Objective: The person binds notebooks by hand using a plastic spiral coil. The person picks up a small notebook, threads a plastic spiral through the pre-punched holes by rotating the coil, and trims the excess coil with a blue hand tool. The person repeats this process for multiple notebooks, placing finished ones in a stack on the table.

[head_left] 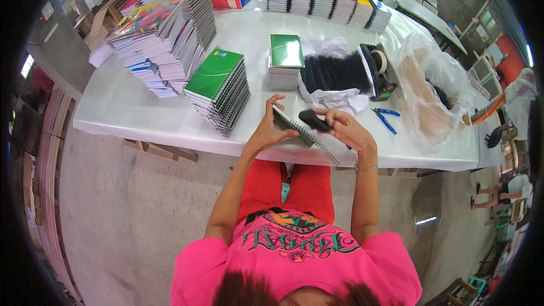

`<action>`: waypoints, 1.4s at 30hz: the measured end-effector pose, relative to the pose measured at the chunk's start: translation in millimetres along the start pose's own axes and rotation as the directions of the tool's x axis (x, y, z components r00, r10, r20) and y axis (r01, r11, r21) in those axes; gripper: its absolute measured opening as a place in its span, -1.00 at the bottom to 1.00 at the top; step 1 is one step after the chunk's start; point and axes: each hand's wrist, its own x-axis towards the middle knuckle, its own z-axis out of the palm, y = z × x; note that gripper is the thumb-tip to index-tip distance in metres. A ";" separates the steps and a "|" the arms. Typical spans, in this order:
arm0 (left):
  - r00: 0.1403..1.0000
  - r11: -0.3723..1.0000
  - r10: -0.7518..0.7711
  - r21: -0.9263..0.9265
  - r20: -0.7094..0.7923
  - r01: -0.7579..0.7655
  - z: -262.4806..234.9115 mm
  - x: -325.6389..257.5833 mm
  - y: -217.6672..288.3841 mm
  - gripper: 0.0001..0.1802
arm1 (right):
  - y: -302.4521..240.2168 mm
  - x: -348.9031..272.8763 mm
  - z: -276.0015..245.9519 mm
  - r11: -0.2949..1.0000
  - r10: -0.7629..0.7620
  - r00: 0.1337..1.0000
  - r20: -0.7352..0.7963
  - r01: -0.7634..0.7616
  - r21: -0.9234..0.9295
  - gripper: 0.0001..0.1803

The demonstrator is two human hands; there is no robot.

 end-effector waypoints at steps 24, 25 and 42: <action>0.988 0.907 -0.036 -0.409 0.153 0.097 -3.1 3.5 -0.8 -0.52 | -0.1 20.2 -22.7 0.975 -0.010 0.990 0.140 -0.021 0.220 -0.62; 0.991 0.869 -0.026 -0.487 0.133 0.088 -3.0 3.5 -2.3 -0.57 | -0.5 19.8 -23.5 0.984 0.013 0.993 0.114 -0.033 0.177 -0.60; 0.993 0.902 -0.046 -0.422 0.111 0.089 -9.8 -3.8 3.9 -0.58 | -14.3 21.2 -6.8 0.976 0.016 0.980 0.199 0.028 -0.217 -0.76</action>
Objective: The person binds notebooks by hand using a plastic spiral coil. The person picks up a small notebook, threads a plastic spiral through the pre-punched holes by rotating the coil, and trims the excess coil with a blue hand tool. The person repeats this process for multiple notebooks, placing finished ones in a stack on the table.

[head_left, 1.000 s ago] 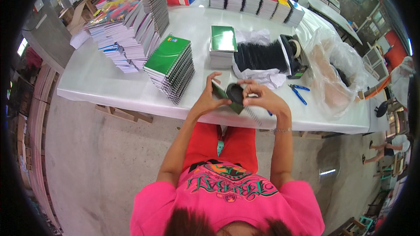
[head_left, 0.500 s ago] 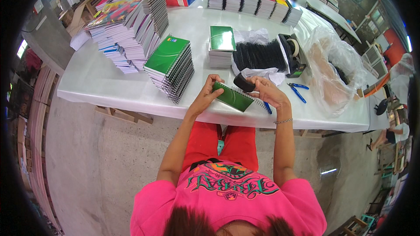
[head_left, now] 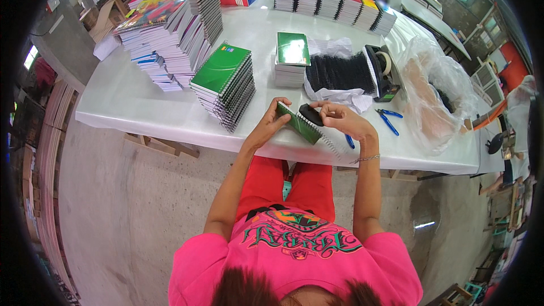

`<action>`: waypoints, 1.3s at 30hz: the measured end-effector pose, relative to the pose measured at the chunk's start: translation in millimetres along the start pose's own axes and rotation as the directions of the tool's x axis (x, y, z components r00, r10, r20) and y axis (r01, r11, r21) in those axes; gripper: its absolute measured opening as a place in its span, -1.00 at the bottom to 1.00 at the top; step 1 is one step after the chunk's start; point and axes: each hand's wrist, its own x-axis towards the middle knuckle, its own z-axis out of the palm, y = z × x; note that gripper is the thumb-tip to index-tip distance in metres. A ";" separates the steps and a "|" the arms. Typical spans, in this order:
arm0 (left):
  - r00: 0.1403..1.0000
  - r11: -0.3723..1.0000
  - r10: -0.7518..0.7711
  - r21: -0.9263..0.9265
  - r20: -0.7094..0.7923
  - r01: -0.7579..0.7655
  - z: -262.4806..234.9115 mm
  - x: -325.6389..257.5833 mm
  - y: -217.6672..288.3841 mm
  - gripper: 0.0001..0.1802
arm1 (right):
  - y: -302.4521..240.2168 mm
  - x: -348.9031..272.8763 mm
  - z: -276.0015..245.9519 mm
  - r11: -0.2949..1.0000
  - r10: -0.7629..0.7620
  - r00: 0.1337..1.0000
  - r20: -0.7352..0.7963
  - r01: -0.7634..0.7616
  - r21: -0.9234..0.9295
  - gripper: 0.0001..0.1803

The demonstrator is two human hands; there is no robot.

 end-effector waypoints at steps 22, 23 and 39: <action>0.999 0.998 0.016 -0.052 -0.048 -0.019 7.3 4.6 -5.1 -0.65 | 2.5 -0.4 1.6 0.991 0.056 0.991 -0.123 -0.040 0.127 -0.75; 0.999 0.998 0.021 -0.054 -0.047 -0.023 8.1 5.8 -6.5 -0.65 | 1.2 -3.6 3.1 0.935 -0.033 0.998 -0.047 0.048 0.353 -0.77; 1.000 1.000 0.010 -0.018 -0.017 -0.011 6.6 8.3 -10.2 -0.65 | 2.8 -0.8 -8.5 0.945 -0.017 1.000 -0.014 0.020 0.325 -0.64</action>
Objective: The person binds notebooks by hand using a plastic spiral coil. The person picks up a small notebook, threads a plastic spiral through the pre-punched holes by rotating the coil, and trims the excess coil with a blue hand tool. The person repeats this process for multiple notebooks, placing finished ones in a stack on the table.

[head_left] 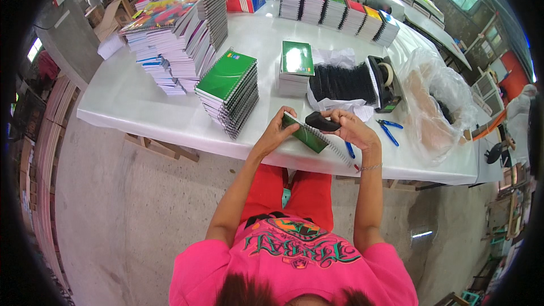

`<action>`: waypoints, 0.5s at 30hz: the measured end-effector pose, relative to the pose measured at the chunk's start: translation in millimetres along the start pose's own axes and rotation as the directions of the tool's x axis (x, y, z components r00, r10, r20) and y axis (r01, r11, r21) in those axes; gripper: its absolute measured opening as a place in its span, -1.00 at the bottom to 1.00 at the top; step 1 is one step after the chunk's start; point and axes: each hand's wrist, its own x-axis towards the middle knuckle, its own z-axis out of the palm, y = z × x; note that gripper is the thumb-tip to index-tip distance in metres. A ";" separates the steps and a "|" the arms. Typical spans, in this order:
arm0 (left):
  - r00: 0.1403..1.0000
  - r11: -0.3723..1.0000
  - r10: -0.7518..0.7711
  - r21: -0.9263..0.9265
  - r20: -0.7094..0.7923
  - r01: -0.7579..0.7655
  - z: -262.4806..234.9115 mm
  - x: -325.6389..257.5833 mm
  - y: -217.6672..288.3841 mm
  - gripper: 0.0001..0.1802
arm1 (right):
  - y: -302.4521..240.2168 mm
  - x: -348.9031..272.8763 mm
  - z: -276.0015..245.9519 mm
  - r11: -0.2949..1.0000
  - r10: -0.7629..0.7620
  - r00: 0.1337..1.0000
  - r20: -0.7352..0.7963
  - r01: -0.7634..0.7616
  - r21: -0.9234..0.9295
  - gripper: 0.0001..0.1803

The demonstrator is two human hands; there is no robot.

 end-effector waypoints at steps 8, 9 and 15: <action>1.000 1.000 0.011 -0.023 0.012 -0.011 0.3 -1.8 1.5 -0.67 | -4.9 0.5 13.2 0.967 0.048 0.993 -0.111 -0.074 -0.242 -0.65; 1.000 1.000 0.013 -0.012 0.016 -0.013 -0.3 -1.8 0.9 -0.67 | -5.0 0.6 15.4 0.872 0.079 0.978 -0.195 -0.163 -0.462 -0.65; 1.000 0.999 -0.007 -0.039 0.001 0.007 2.8 -2.9 5.4 -0.66 | 7.1 4.3 15.1 0.864 0.014 0.961 -0.276 -0.151 -0.480 -0.64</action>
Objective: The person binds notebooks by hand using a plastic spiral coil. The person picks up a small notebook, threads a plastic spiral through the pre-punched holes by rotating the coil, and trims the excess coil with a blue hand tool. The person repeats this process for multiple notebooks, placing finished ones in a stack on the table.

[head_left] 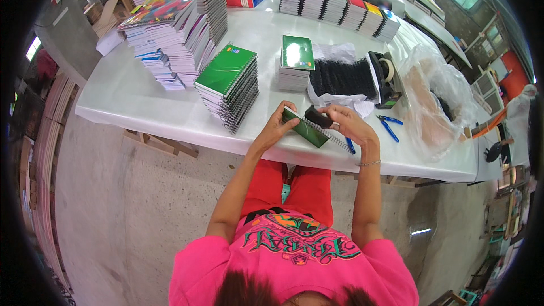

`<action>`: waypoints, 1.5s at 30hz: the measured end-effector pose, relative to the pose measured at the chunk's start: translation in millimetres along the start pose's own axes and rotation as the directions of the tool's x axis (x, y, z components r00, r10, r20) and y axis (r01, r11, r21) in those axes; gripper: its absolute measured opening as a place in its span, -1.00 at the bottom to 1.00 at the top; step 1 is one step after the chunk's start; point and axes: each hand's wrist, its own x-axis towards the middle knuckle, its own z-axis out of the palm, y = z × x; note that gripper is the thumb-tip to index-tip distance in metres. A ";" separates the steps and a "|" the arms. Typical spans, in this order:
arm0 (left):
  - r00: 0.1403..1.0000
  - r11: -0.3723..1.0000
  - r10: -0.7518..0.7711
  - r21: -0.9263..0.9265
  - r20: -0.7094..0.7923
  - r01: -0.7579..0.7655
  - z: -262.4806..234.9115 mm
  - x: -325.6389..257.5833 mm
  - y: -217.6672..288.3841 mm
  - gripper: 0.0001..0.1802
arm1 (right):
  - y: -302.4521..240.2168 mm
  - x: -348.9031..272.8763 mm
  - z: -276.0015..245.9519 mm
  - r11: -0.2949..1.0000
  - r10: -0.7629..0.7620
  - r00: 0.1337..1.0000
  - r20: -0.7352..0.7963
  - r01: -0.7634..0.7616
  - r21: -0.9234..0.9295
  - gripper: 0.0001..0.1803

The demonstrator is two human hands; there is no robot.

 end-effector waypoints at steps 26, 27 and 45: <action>0.999 0.995 -0.013 -0.103 0.052 0.018 1.5 -5.7 4.5 -0.47 | 0.3 7.0 13.8 0.996 0.005 0.998 -0.064 -0.010 -0.088 -0.59; 0.999 0.994 -0.014 -0.105 0.051 0.020 3.3 -3.9 5.9 -0.47 | -0.9 4.5 16.7 0.978 -0.023 0.993 -0.114 -0.002 -0.210 -0.59; 0.995 0.994 0.023 -0.112 0.101 -0.011 2.0 -1.7 16.0 -0.28 | -10.8 17.6 22.1 0.999 -0.053 0.994 -0.095 0.052 -0.012 -0.66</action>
